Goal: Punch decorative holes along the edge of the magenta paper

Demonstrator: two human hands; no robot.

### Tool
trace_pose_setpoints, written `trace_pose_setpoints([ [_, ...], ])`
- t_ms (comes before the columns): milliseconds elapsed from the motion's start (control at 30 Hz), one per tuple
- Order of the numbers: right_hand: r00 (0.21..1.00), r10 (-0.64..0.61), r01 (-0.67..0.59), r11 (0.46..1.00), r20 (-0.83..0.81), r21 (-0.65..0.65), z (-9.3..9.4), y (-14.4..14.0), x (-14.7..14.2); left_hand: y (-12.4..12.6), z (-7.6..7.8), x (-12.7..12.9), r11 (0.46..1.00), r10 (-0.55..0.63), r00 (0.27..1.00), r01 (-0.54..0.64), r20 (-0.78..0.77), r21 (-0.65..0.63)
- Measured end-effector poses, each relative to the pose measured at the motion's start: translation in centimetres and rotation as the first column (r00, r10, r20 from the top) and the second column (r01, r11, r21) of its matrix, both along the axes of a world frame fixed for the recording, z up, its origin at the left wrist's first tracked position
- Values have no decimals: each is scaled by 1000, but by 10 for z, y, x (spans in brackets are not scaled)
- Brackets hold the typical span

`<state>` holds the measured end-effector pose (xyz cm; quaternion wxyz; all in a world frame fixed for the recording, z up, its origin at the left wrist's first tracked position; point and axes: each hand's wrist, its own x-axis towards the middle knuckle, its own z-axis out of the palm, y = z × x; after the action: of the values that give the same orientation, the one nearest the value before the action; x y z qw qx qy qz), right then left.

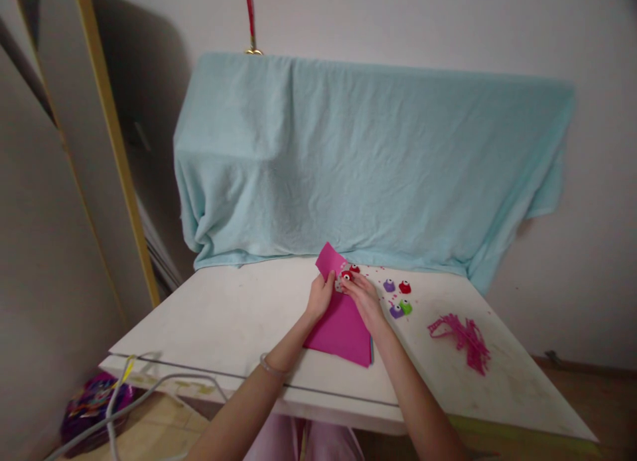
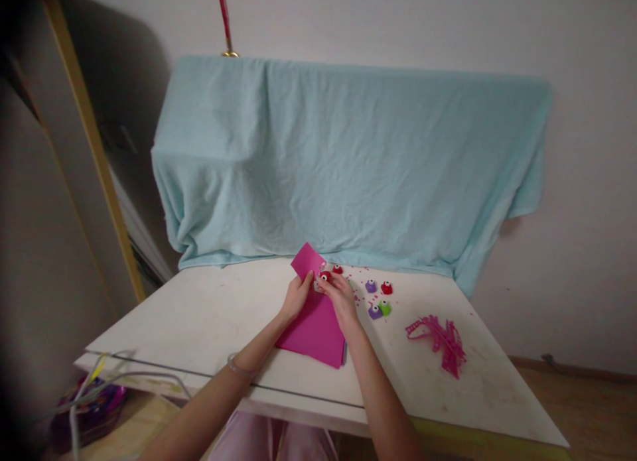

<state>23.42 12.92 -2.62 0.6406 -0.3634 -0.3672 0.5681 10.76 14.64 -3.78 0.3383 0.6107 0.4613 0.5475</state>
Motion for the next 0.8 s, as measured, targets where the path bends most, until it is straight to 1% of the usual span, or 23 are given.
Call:
trace_pose_setpoints([
  [100,1000,6,-6,1000,-8,1,2,-1,0,1,-1,-1,1000,4,1000,-4,-9,3],
  [300,1000,10,-10,1000,-7,9,1,0,1,5,-5,-1,1000,14,997,-13,-75,4],
  [467,1000,14,-14,1000,-2,16,1,-2,0,7,-6,0,997,13,998,-8,-67,72],
  [667,999,35,-35,999,13,24,6,-6,-1,6,-5,0,995,38,998,-32,-55,96],
  [800,999,44,-44,999,17,25,4,-5,0,5,-4,0,994,27,999,-23,-36,108],
])
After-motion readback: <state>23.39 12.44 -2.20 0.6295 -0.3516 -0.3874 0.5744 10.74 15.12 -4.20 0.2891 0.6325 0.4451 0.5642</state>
